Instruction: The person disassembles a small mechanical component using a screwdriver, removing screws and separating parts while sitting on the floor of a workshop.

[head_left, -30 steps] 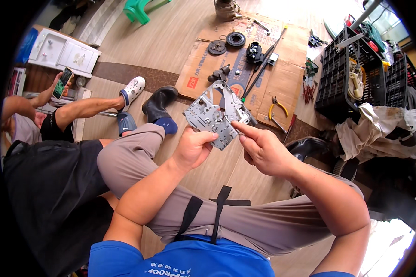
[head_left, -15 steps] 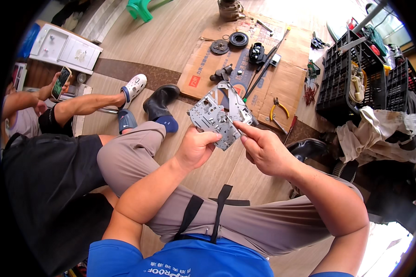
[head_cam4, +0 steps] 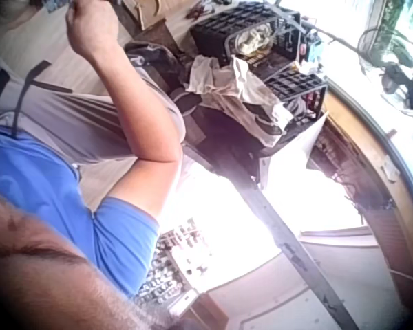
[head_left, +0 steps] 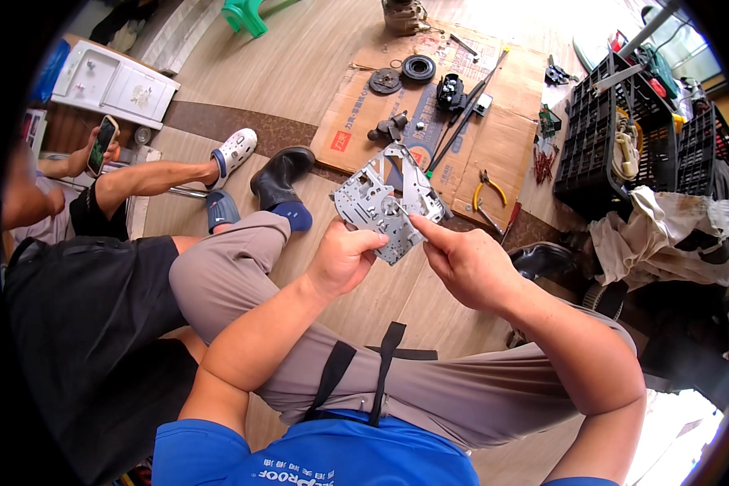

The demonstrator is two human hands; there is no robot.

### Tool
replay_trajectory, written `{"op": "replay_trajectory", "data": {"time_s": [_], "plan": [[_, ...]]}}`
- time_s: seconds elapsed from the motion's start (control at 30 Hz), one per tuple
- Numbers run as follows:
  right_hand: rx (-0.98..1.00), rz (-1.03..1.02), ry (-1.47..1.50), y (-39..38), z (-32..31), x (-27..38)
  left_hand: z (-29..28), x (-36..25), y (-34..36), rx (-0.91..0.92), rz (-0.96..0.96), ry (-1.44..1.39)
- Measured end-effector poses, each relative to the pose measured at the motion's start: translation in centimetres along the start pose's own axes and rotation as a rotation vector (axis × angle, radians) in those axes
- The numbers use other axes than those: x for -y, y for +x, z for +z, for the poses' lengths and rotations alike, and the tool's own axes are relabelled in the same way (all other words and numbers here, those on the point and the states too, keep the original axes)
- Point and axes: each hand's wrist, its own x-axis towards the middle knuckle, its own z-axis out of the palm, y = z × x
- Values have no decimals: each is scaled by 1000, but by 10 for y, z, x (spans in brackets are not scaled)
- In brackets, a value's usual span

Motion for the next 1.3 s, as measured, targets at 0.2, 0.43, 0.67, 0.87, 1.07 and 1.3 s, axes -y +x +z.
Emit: {"op": "replay_trajectory", "data": {"time_s": [0.2,0.43,0.67,0.87,1.07,1.3], "plan": [[-12,-25,139,1,4,-9,2,-1,0,1,8,4],[21,-35,162,1,2,-10,-7,-2,-2,13,-8,121],[60,-36,122,-1,7,-15,-11,-3,-7,-10,-32,161],[163,-42,-156,-6,9,-14,-22,3,-13,29,-73,267],[316,-93,-486,-7,10,-16,-33,12,-15,42,-129,401],[271,-243,-760,-12,2,-14,-42,14,-9,74,-248,391]]}}
